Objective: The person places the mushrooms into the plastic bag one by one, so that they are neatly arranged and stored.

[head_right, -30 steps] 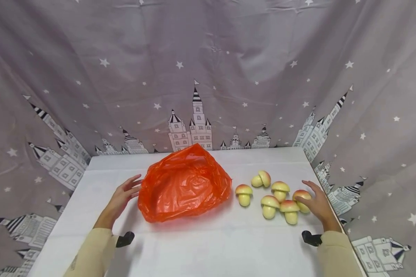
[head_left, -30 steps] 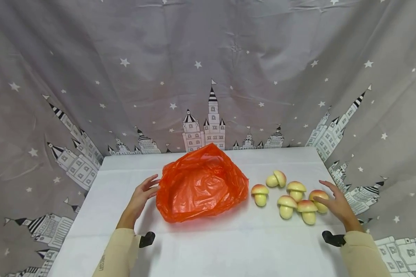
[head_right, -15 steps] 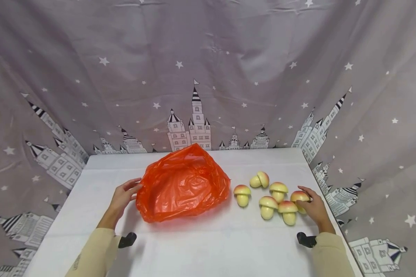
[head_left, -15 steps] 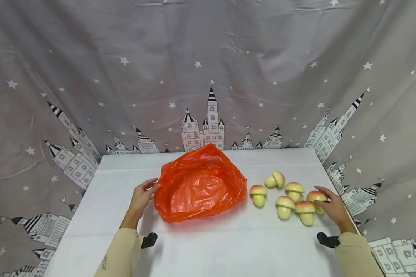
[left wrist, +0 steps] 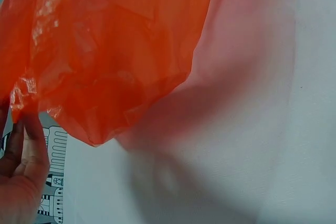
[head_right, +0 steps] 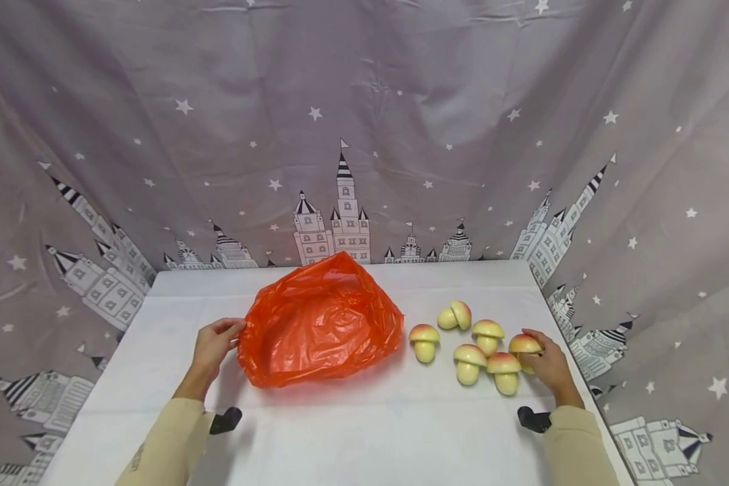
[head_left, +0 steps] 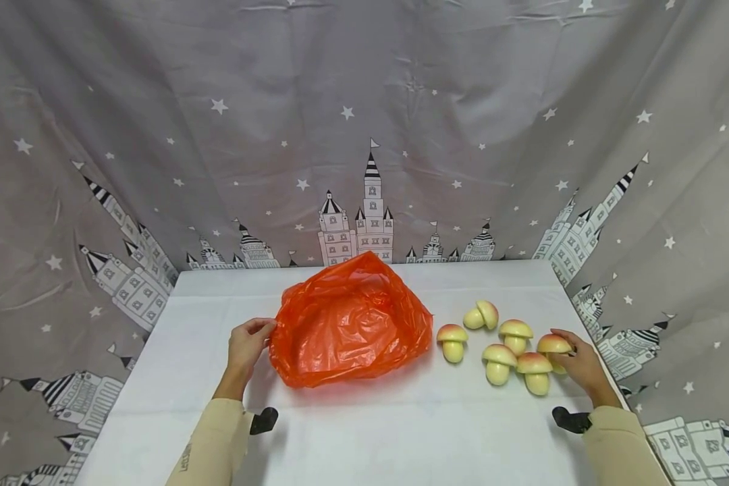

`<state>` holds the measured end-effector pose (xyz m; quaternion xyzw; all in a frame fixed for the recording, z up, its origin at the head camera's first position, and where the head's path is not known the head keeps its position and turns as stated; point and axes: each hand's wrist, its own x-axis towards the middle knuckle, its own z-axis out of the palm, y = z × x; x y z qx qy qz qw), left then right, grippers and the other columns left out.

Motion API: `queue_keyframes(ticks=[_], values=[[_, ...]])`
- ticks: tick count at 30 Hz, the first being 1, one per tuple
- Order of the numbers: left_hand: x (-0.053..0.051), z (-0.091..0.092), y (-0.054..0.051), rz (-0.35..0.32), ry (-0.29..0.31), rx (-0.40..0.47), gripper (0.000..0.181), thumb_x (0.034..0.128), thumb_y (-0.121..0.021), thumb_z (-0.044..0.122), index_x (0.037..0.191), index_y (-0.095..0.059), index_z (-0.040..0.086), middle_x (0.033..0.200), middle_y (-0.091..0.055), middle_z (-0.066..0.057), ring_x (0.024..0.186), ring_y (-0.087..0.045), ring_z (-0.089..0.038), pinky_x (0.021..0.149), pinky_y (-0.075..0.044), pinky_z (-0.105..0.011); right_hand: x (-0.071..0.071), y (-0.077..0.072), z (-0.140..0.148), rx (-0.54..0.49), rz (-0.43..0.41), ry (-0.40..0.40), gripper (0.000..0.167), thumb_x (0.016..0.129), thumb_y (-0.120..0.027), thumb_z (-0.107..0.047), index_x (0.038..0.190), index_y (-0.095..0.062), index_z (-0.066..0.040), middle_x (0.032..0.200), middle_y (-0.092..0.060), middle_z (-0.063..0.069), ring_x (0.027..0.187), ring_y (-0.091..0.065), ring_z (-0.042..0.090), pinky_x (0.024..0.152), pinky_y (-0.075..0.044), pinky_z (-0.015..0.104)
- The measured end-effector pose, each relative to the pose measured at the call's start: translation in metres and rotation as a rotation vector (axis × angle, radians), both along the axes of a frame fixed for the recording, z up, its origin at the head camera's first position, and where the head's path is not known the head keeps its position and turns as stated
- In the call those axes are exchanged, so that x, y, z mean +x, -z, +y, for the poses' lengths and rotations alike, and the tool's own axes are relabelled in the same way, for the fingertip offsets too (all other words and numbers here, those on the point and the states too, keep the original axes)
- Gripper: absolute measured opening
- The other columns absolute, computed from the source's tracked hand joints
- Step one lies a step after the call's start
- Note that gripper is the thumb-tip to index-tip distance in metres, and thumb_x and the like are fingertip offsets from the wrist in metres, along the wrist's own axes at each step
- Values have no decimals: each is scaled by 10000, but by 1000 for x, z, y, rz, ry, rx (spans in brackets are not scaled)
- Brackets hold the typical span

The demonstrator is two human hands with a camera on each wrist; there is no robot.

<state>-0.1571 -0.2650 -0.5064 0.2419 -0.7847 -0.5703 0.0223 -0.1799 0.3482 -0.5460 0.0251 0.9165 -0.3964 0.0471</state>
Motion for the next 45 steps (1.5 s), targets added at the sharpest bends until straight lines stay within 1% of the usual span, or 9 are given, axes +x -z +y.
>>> queue_keyframes(ticks=[5, 10, 13, 17, 24, 29, 33, 43, 45], values=[[-1, 1, -1, 4, -27, 11, 342, 974, -583, 221, 1202, -614, -32, 1184, -598, -202, 945, -613, -173, 819, -533, -200, 1, 0, 1, 10, 23, 30, 536, 864, -606, -20, 1358, -430, 89, 1270, -508, 349, 1093, -508, 406, 818, -437, 342], [-1, -3, 0, 22, -19, 28, 356, 965, -596, 189, 1263, -585, -6, 1172, -643, -204, 822, -650, -65, 737, -530, -144, -1, 4, 0, -10, 26, 68, 546, 861, -637, -34, 1360, -443, 75, 1273, -508, 342, 1074, -512, 361, 729, -427, 180], [-2, -4, 2, 41, -6, 54, 356, 966, -588, 146, 1276, -573, -29, 1097, -678, -174, 756, -641, -17, 705, -525, -129, -2, 2, 0, -27, 14, 85, 560, 871, -630, -52, 1378, -422, 67, 1299, -477, 347, 1105, -496, 391, 802, -455, 270], [-4, -2, 5, 36, 1, 53, 344, 966, -587, 135, 1257, -592, -48, 1095, -683, -161, 786, -644, -35, 830, -534, -218, -2, -5, 0, -38, 0, 118, 569, 882, -619, -79, 1391, -403, 56, 1328, -441, 342, 1145, -461, 432, 841, -429, 421], [-4, 0, 5, 6, 7, 49, 355, 972, -580, 161, 1273, -591, -27, 1199, -636, -214, 948, -666, -189, 1005, -453, -400, -8, -18, -8, -19, 109, 173, 529, 868, -648, -71, 1347, -461, 54, 1268, -510, 300, 1074, -484, 334, 810, -396, 329], [-5, -2, 5, -1, 19, 46, 370, 976, -577, 184, 1283, -586, -21, 1258, -606, -208, 978, -655, -156, 918, -496, -260, -12, -31, -18, -44, 169, 155, 511, 869, -669, -91, 1322, -482, 55, 1239, -535, 290, 1023, -500, 291, 745, -395, 164], [-6, 0, 6, 14, 27, 67, 370, 973, -582, 172, 1278, -584, -37, 1279, -583, -233, 1075, -631, -254, 961, -475, -310, -17, -38, -25, -66, 180, 139, 509, 874, -676, -103, 1319, -485, 54, 1267, -523, 291, 1059, -515, 325, 719, -380, 73], [-8, -3, 8, 24, 27, 50, 366, 957, -608, 202, 1243, -614, -27, 1235, -599, -231, 1065, -627, -314, 969, -482, -393, -37, -52, -59, -125, 253, 34, 483, 853, -709, -89, 1282, -528, 39, 1228, -573, 269, 1101, -555, 390, 762, -408, 43], [-12, -8, 18, 48, 34, 83, 370, 946, -626, 233, 1230, -632, -3, 1205, -620, -205, 1027, -644, -286, 931, -509, -344, -42, -56, -67, -135, 247, 14, 489, 851, -713, -93, 1287, -527, 29, 1234, -571, 261, 1112, -557, 387, 759, -417, 47]])
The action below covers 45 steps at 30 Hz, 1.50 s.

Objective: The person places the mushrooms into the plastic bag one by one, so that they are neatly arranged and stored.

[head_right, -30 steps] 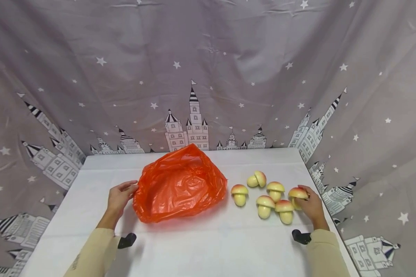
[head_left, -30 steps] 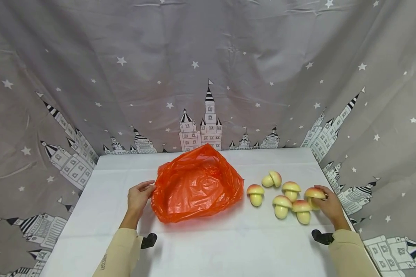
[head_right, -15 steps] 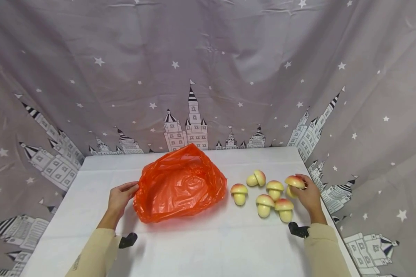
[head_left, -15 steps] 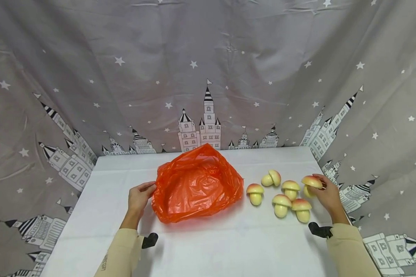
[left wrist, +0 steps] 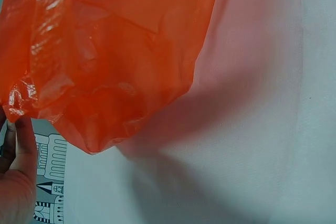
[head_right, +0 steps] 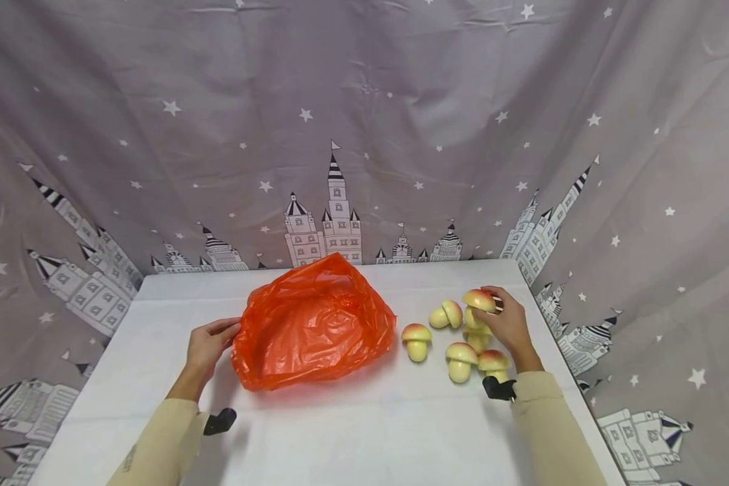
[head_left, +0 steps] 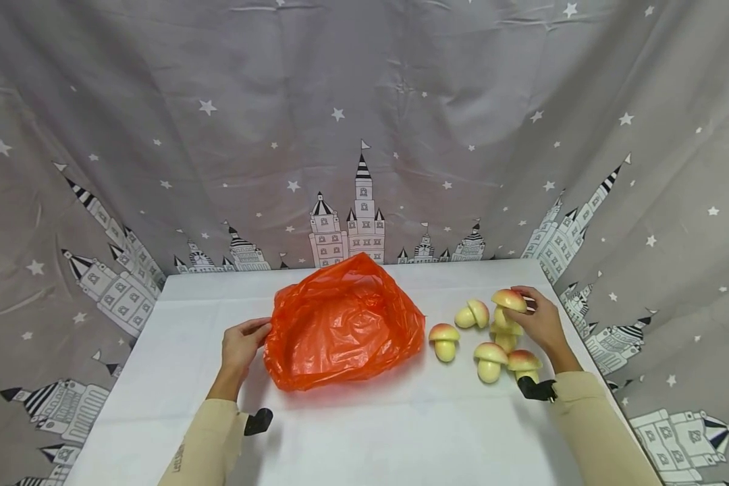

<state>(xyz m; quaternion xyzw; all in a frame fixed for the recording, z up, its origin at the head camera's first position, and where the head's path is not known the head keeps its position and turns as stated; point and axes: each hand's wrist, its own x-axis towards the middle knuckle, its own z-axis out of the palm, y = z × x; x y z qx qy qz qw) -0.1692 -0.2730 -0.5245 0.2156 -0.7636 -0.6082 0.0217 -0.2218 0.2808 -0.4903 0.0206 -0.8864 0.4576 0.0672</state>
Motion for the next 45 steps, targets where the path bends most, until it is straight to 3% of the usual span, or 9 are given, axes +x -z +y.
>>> queue_keyframes(ticks=[5, 11, 15, 30, 37, 45], values=[[-6, -9, 17, 4, -15, 27, 365, 903, -677, 298, 1188, -681, 70, 1131, -666, -115, 917, -668, -176, 806, -549, -233, -14, -9, -24, -1, -23, -58, 485, 842, -721, -101, 1279, -537, 0, 1243, -562, 245, 1107, -566, 389, 760, -467, 143], [-1, 4, -3, -37, -17, -20, 363, 953, -616, 226, 1239, -628, 3, 1221, -614, -203, 1056, -631, -298, 956, -495, -369, -24, -17, -52, 7, -32, -117, 476, 849, -723, -147, 1274, -545, -32, 1244, -567, 222, 1087, -576, 390, 828, -523, 392], [3, 11, -16, -58, -10, -27, 354, 980, -567, 182, 1262, -595, -31, 1269, -575, -244, 1139, -580, -360, 1052, -405, -439, -29, -18, -68, -10, -27, -156, 480, 841, -732, -142, 1269, -551, -21, 1243, -572, 220, 1107, -567, 385, 908, -499, 472], [3, 9, -15, -46, 14, -33, 351, 989, -550, 168, 1279, -585, -28, 1273, -579, -236, 1117, -601, -327, 1016, -443, -421, -41, -25, -113, -50, 7, -263, 482, 815, -718, -95, 1261, -565, 4, 1237, -586, 215, 1102, -574, 373, 945, -484, 474], [3, 10, -18, -44, 39, -29, 360, 996, -540, 183, 1295, -576, -14, 1289, -570, -221, 1141, -589, -316, 1015, -444, -403, -43, -30, -125, 4, 28, -310, 463, 828, -701, -113, 1257, -570, 0, 1225, -599, 202, 1065, -605, 375, 914, -508, 471], [4, 9, -13, -38, 18, -34, 357, 989, -553, 180, 1295, -577, -4, 1214, -600, -201, 999, -643, -198, 875, -519, -228, -39, -34, -144, 18, 9, -330, 496, 828, -714, -119, 1281, -562, 14, 1222, -605, 198, 1010, -618, 359, 869, -528, 454]])
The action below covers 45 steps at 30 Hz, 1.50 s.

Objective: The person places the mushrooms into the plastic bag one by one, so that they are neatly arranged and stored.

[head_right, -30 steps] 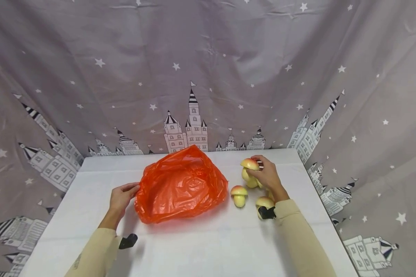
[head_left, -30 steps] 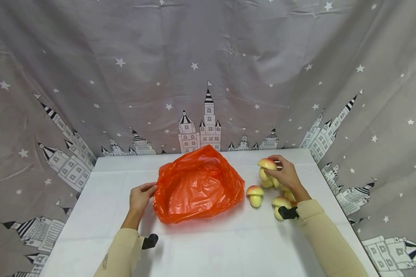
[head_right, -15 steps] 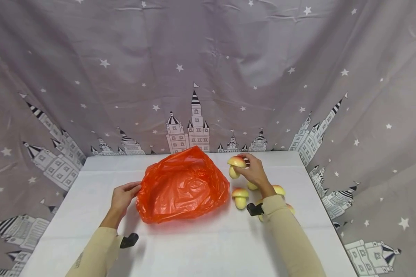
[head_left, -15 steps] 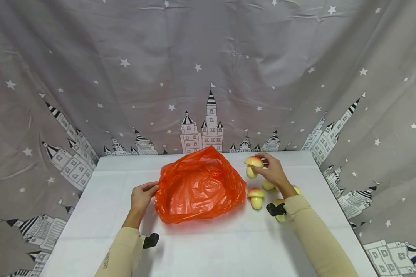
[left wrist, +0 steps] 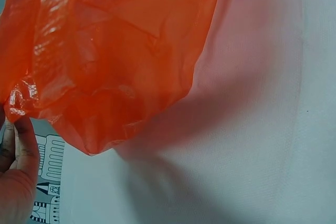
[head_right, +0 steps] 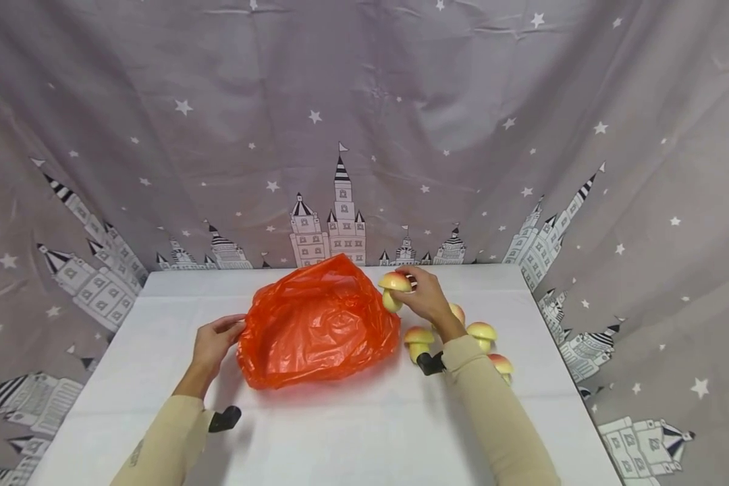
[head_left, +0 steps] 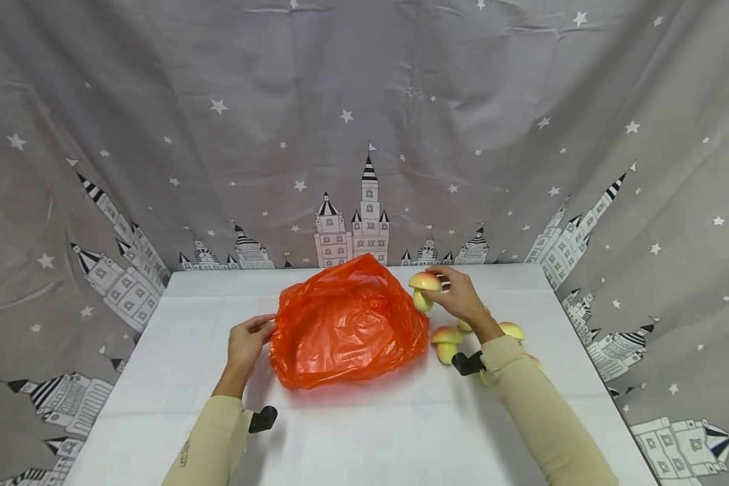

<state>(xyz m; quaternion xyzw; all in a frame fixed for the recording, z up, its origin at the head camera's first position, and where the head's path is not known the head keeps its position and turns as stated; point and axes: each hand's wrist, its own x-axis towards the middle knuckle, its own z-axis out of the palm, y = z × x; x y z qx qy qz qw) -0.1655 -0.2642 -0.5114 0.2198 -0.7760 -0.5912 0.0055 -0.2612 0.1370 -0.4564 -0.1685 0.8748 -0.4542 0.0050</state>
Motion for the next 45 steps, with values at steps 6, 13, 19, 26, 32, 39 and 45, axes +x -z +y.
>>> queue_keyframes(ticks=[6, 13, 19, 26, 32, 39, 45], values=[[-1, 0, 1, 9, -36, 34, 321, 988, -550, 143, 1275, -585, 5, 1151, -618, -180, 886, -641, -123, 778, -525, -151, 0, -3, -16, -23, -10, -26, 486, 833, -714, -138, 1280, -571, -11, 1221, -612, 183, 1028, -618, 354, 874, -529, 450], [-4, 4, 4, 22, -62, 49, 292, 977, -569, 133, 1236, -619, 8, 1150, -630, -177, 886, -641, -118, 772, -523, -144, -3, -4, -35, -49, 19, -61, 459, 821, -712, -109, 1248, -585, 2, 1201, -619, 184, 1002, -632, 344, 867, -534, 441], [-4, 4, 3, 22, -61, 51, 298, 974, -574, 139, 1237, -615, 5, 1133, -627, -167, 877, -636, -122, 761, -523, -142, -5, -3, -58, -89, 14, -93, 473, 810, -714, -76, 1253, -578, 23, 1213, -607, 191, 1007, -626, 341, 881, -530, 432], [-4, 5, 2, 13, -58, 56, 301, 976, -568, 145, 1246, -607, 19, 1124, -629, -159, 862, -639, -122, 765, -528, -157, -8, -1, -82, -67, 0, -119, 466, 805, -733, -64, 1238, -586, 26, 1191, -603, 190, 1026, -607, 341, 882, -525, 426], [-4, 9, 2, 19, -44, 71, 294, 980, -555, 143, 1242, -602, 19, 1120, -628, -160, 858, -635, -121, 759, -528, -158, -15, 5, -98, 39, 12, -168, 452, 796, -752, -75, 1219, -605, -12, 1131, -631, 128, 995, -585, 264, 870, -517, 378], [-5, 8, 5, 39, -50, 83, 276, 974, -563, 123, 1217, -611, 1, 1086, -641, -158, 826, -630, -111, 729, -527, -148, -21, 8, -118, 80, 17, -218, 445, 798, -749, -92, 1212, -606, -17, 1108, -629, 105, 963, -577, 234, 870, -511, 366], [-5, 8, 6, 43, -50, 90, 274, 978, -559, 125, 1220, -610, 8, 1067, -641, -141, 833, -627, -124, 732, -525, -147, -25, 9, -134, 126, -53, -225, 455, 822, -739, -115, 1245, -588, -44, 1119, -622, 70, 988, -568, 209, 886, -498, 336]])
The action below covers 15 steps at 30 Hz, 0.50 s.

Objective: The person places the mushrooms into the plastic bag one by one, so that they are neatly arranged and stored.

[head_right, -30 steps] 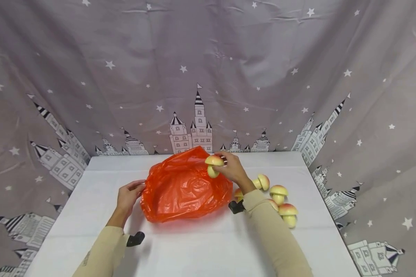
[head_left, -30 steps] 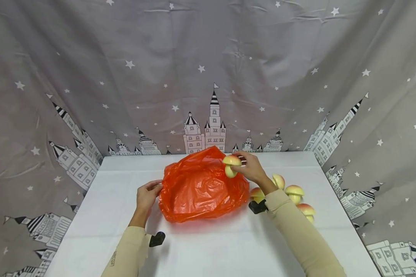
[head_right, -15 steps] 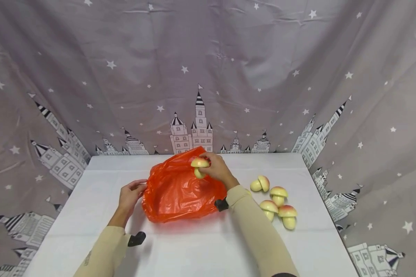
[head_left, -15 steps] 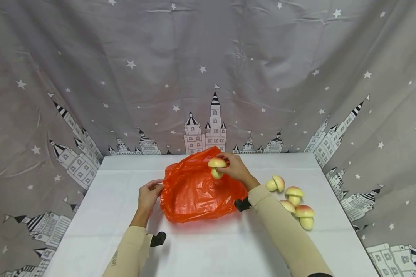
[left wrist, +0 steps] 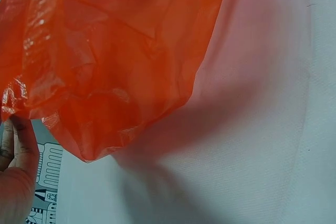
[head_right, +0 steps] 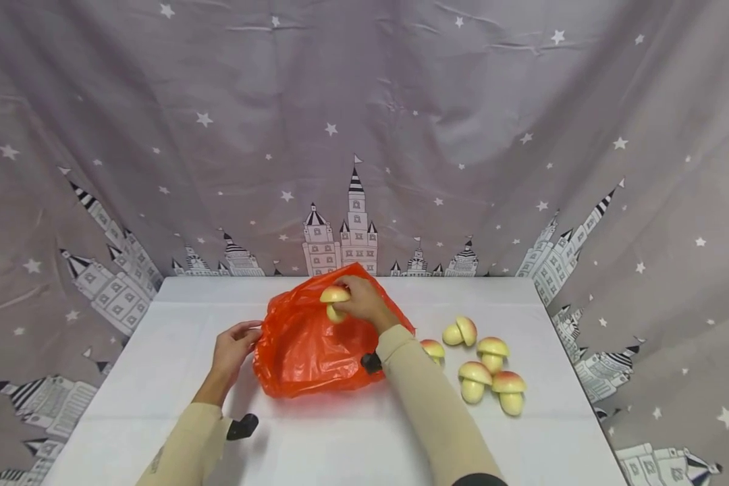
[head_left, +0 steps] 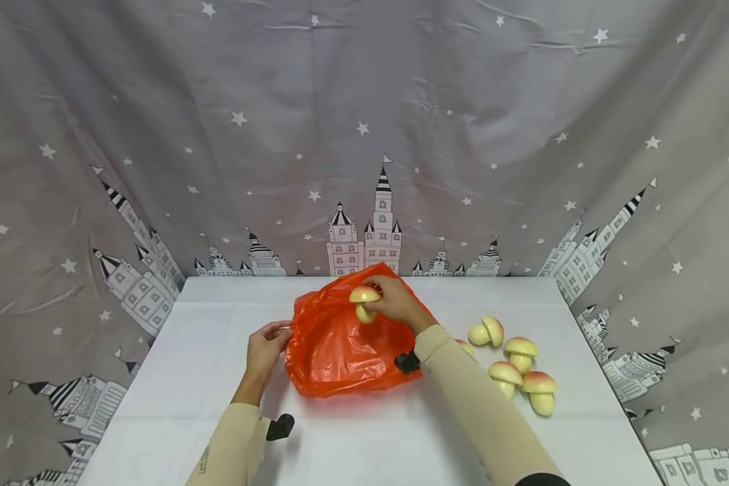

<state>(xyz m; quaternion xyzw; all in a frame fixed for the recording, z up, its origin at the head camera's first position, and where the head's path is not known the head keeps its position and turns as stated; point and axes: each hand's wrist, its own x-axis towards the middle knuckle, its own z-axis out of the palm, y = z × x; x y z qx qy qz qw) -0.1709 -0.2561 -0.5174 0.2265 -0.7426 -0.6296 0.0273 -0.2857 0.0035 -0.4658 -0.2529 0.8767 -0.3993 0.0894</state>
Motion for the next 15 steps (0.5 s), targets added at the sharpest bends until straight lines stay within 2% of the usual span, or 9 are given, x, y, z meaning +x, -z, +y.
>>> queue_keyframes(ticks=[5, 15], values=[[0, 0, 0, 4, 0, 2, 271, 973, -554, 112, 1214, -611, 4, 1056, -645, -147, 817, -626, -115, 722, -522, -143, -3, 3, -12, 10, -50, -16, 461, 827, -735, -108, 1255, -584, -28, 1136, -621, 92, 1010, -564, 223, 908, -491, 345], [1, 2, 3, 26, -22, 52, 262, 969, -553, 83, 1206, -610, -15, 1039, -657, -135, 788, -624, -99, 705, -526, -156, -8, 23, -33, 14, -128, 27, 444, 831, -734, -124, 1245, -603, -34, 1165, -621, 99, 1055, -557, 250, 939, -480, 359]])
